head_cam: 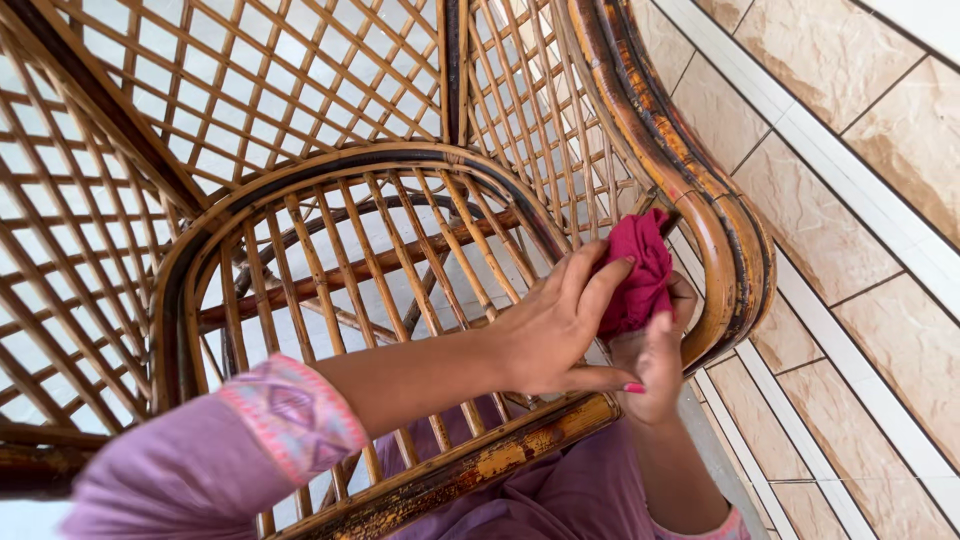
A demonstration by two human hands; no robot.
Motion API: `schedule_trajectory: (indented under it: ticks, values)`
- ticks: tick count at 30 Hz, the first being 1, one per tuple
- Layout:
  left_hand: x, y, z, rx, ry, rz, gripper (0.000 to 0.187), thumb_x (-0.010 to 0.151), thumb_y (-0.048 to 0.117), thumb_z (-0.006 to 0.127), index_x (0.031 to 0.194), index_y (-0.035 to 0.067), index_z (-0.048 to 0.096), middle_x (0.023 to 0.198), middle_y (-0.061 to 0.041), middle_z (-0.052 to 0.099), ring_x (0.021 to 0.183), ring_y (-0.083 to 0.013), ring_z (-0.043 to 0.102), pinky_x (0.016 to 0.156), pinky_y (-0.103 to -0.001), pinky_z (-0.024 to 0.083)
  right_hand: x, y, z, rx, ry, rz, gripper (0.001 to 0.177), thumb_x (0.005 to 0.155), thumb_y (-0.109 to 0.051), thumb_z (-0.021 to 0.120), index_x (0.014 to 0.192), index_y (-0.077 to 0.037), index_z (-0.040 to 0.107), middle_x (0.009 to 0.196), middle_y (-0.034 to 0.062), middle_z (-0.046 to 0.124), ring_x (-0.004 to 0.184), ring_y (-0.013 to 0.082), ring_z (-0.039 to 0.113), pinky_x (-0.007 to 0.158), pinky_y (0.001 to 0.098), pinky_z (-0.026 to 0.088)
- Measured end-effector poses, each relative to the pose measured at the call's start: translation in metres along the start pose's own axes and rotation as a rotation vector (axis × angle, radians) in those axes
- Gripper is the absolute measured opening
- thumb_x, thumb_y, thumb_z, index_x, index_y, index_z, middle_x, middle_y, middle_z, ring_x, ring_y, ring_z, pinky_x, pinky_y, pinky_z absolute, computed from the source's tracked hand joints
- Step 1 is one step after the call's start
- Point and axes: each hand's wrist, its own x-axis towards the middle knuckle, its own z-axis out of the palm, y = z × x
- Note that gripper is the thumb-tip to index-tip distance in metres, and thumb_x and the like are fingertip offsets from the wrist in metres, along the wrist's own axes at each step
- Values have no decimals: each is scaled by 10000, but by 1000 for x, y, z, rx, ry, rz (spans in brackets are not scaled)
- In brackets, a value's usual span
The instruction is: The person wipes the seat and backrest of a rattan chair using a pink cloth. They systematically clean the woven slats and frame, moving from the seat to the backrest and armrests.
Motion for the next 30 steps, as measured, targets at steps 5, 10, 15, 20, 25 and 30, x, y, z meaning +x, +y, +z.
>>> schedule_trajectory:
  ticks: [5,10,15,20,25,30]
  values:
    - [9,-40,31,-261,229,-182,771,883,136,764,1488,99,288,1497,-203,413,1273,-370,615,1001,-379,583,5,-39,5,-350,-380,89,793,1055,-614,424,1637,-94,284,1690,148,332,1527,258,386,1205,425,360]
    - [7,-91,23,-180,509,-167,612,880,-93,646,1439,109,499,1441,-171,464,1237,-347,645,971,-377,584,24,-96,20,-1245,-488,-306,464,1031,-477,559,1337,-151,682,1478,96,639,1429,262,574,1231,497,460]
    - [46,-116,13,-121,816,-169,553,849,-65,690,1364,102,576,1463,-128,520,1346,-369,584,1107,-465,518,91,-137,31,-1695,-179,-642,432,976,-317,707,1320,-61,654,1390,192,609,1268,422,602,1056,562,487]
    - [87,-123,35,58,928,-181,548,814,3,758,1323,134,602,1513,-100,507,1469,-442,434,1271,-556,307,131,-116,38,-1804,-238,-253,743,895,-438,735,1484,-28,539,1344,269,616,1081,480,631,832,559,532]
    - [95,-125,70,-105,914,-165,600,866,-16,686,1432,139,559,1588,-112,476,1466,-395,477,1245,-511,385,127,-112,29,-1817,-130,-20,660,898,-384,680,1498,-131,569,1181,272,631,1005,460,647,832,542,530]
    - [91,-130,89,-57,927,-99,615,878,-24,679,1448,181,577,1571,-78,510,1421,-346,528,1213,-495,430,124,-110,24,-1770,-136,-117,641,878,-330,687,1481,-133,596,1163,239,643,1015,434,650,833,516,526]
